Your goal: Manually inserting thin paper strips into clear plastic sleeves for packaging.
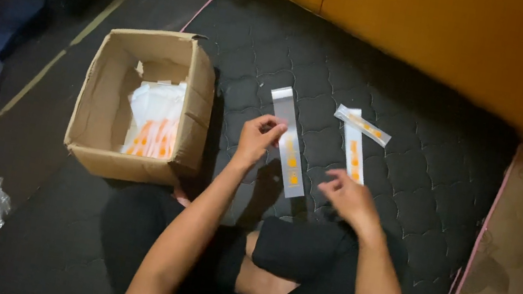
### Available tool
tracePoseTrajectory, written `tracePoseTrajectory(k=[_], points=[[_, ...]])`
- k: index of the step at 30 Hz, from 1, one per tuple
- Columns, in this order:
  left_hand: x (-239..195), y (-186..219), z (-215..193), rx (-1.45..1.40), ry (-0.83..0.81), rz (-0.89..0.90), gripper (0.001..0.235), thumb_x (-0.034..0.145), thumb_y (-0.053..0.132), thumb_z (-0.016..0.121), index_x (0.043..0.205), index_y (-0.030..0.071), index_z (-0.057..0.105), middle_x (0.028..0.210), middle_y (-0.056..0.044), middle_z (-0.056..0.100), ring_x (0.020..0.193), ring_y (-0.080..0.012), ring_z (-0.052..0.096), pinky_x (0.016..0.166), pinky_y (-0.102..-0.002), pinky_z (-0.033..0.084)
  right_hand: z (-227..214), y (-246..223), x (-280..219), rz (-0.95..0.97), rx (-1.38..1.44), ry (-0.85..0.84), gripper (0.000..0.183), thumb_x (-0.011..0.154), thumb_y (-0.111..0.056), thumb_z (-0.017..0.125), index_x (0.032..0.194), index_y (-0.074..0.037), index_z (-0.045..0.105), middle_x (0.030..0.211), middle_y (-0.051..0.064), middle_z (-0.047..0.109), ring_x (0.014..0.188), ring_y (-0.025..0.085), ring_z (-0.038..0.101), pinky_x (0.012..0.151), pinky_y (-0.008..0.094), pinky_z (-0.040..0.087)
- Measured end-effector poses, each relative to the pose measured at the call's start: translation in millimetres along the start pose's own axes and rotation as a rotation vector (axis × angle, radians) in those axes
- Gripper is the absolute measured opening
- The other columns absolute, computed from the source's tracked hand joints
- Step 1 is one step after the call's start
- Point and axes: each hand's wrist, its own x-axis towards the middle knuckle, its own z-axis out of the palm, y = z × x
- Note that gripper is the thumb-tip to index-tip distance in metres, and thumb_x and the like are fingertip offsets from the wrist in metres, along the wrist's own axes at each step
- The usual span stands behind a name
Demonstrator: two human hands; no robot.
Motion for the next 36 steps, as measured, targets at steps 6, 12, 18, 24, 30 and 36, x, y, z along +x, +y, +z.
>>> tracePoseTrajectory(k=[6,12,18,24,30,36], points=[[20.8,-53.8,25.1,0.116,-0.114,-0.163,0.011,0.096,0.018,0.07,0.093,0.009,0.076,0.073,-0.012,0.071,0.056,-0.0184,0.071,0.054,-0.031,0.062,-11.8,48.3,100.4,0.123,-0.16,0.308,0.046,0.092,-0.035,0.069,0.136,-0.024,0.062,0.137,0.008,0.062,0.12,0.036,0.066,0.091,0.056,0.056],[2.0,-48.0,48.0,0.041,-0.254,-0.411,0.019,0.1,0.016,0.058,0.107,0.004,0.071,0.071,-0.017,0.065,0.056,-0.0257,0.071,0.054,-0.037,0.065,-15.2,89.1,164.0,0.046,-0.209,0.405,0.058,0.095,-0.004,0.058,0.152,-0.01,0.048,0.163,0.017,0.036,0.139,0.044,0.048,0.108,0.059,0.047],[6.6,-57.4,48.8,-0.006,-0.144,-0.462,0.018,0.095,0.015,0.068,0.102,-0.001,0.072,0.077,-0.017,0.063,0.061,-0.024,0.069,0.056,-0.04,0.066,-27.8,63.0,155.1,0.181,-0.221,0.395,0.058,0.096,-0.009,0.068,0.151,-0.013,0.052,0.15,0.014,0.052,0.134,0.037,0.055,0.103,0.055,0.052],[35.7,-169.6,67.1,-0.044,-0.053,-0.551,0.016,0.091,0.013,0.07,0.1,0.0,0.074,0.074,-0.021,0.066,0.055,-0.0257,0.069,0.052,-0.041,0.068,-15.3,95.8,170.6,0.234,-0.232,0.44,0.05,0.089,-0.026,0.069,0.138,-0.02,0.063,0.134,0.006,0.058,0.118,0.032,0.066,0.093,0.054,0.057],[45.1,-170.9,118.5,-0.05,-0.025,-0.583,0.018,0.093,0.013,0.069,0.105,0.001,0.074,0.078,-0.027,0.066,0.058,-0.0339,0.072,0.048,-0.045,0.065,-19.9,134.8,192.3,0.314,0.043,0.538,0.044,0.075,-0.029,0.074,0.118,-0.018,0.072,0.117,0.006,0.063,0.116,0.034,0.066,0.092,0.046,0.057],[84.6,-208.9,177.5,-0.097,-0.041,-0.425,0.016,0.091,0.012,0.071,0.098,-0.002,0.074,0.066,-0.023,0.065,0.05,-0.0288,0.07,0.047,-0.037,0.065,-39.7,92.1,145.0,0.362,0.017,0.558,0.046,0.078,-0.027,0.075,0.123,-0.016,0.072,0.12,0.009,0.064,0.117,0.035,0.065,0.093,0.047,0.057]])
